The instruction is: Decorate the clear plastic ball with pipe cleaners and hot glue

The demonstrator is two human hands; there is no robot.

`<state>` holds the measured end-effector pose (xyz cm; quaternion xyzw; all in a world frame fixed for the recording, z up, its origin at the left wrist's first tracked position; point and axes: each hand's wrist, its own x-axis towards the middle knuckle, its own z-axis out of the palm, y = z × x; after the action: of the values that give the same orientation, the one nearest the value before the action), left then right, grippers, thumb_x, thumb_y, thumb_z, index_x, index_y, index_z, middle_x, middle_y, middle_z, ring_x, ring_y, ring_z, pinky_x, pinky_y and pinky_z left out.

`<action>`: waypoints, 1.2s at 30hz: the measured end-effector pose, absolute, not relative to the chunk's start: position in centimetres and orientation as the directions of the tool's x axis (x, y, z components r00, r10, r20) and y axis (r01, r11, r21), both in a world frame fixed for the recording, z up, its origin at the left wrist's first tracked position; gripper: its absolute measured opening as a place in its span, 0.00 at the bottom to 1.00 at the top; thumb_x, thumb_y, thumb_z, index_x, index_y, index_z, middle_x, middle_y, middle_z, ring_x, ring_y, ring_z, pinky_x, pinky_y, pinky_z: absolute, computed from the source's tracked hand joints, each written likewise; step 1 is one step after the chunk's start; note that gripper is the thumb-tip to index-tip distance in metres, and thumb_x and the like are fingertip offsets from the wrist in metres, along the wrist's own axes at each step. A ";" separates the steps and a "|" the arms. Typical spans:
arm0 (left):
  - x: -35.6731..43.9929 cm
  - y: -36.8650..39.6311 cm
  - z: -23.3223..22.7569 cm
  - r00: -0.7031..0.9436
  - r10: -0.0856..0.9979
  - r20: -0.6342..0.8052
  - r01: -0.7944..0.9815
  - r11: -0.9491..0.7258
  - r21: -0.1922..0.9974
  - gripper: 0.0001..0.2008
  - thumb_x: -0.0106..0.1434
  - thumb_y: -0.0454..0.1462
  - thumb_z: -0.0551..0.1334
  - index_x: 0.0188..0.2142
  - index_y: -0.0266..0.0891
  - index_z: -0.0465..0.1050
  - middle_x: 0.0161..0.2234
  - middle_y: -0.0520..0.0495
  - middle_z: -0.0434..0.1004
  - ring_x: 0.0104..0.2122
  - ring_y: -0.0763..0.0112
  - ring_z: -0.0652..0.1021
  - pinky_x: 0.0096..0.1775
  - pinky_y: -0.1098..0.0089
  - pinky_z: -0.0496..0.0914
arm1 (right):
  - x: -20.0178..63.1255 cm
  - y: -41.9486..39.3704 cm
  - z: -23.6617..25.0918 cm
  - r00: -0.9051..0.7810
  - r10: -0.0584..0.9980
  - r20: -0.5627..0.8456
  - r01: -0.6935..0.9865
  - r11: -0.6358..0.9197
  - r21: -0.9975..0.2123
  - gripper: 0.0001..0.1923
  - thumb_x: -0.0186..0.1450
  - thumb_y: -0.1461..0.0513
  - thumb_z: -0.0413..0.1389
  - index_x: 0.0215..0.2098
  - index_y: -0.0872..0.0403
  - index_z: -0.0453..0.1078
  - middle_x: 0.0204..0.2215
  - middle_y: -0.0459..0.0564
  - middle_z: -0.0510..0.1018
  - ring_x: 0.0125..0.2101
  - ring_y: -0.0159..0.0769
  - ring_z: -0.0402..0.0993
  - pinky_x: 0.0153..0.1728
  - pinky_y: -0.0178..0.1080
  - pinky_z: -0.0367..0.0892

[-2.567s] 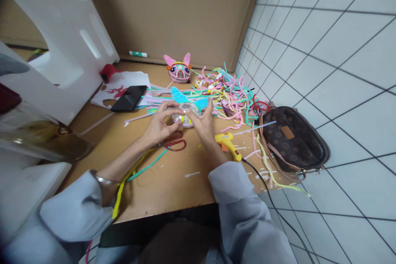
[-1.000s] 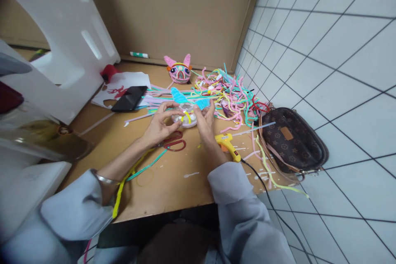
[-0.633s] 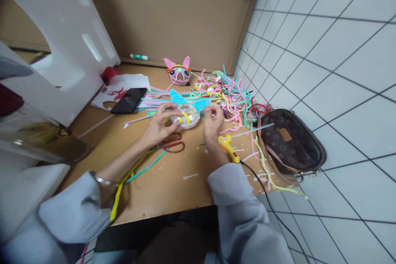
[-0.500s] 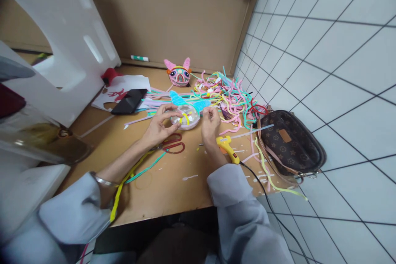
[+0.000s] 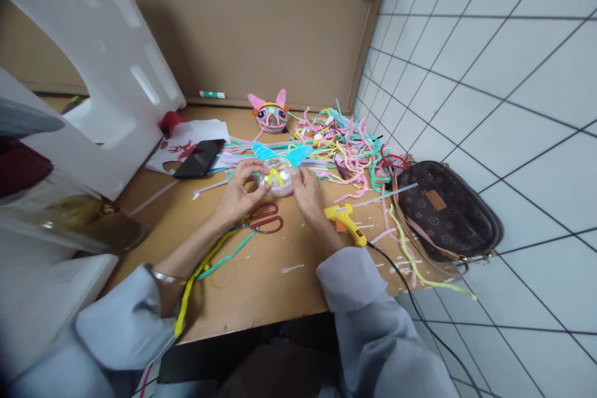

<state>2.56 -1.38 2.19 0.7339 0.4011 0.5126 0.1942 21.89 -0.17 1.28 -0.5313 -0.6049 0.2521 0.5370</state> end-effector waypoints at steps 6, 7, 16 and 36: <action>2.0 -1.1 1.9 0.139 0.818 0.559 0.380 -0.565 0.733 0.14 0.59 0.39 0.64 0.45 0.42 0.70 0.52 0.42 0.69 0.54 0.59 0.72 0.48 0.60 0.74 | 21.3 -0.4 1.5 0.133 0.922 0.363 0.380 0.291 -0.878 0.26 0.64 0.44 0.54 0.49 0.52 0.77 0.49 0.57 0.79 0.53 0.48 0.73 0.58 0.53 0.65; 2.0 -1.1 2.0 0.136 0.821 0.555 0.374 -0.562 0.738 0.14 0.59 0.39 0.64 0.45 0.42 0.70 0.52 0.42 0.70 0.54 0.59 0.72 0.48 0.60 0.74 | 21.3 -0.4 1.6 0.133 0.923 0.360 0.380 0.288 -0.879 0.26 0.64 0.44 0.54 0.49 0.52 0.77 0.49 0.57 0.79 0.52 0.48 0.73 0.58 0.53 0.65; 2.3 -1.1 1.7 0.137 0.818 0.559 0.376 -0.565 0.734 0.17 0.58 0.38 0.64 0.48 0.43 0.73 0.52 0.43 0.69 0.56 0.57 0.71 0.49 0.59 0.74 | 21.3 -0.9 2.2 0.143 0.934 0.328 0.424 0.241 -0.873 0.25 0.65 0.48 0.54 0.51 0.54 0.76 0.49 0.58 0.79 0.50 0.48 0.74 0.56 0.51 0.67; 2.5 -1.6 2.6 0.237 0.756 0.610 0.455 -0.642 0.618 0.17 0.61 0.38 0.63 0.50 0.42 0.75 0.51 0.43 0.67 0.55 0.58 0.69 0.58 0.54 0.68 | 21.3 -0.7 2.2 0.186 0.929 0.322 0.386 0.232 -0.893 0.26 0.61 0.46 0.55 0.47 0.55 0.76 0.41 0.54 0.79 0.40 0.43 0.73 0.48 0.47 0.70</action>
<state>2.52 -1.64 2.56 0.7706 0.3928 0.4764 0.1578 21.30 -0.66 2.24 -0.5631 -0.5834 0.2584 0.5251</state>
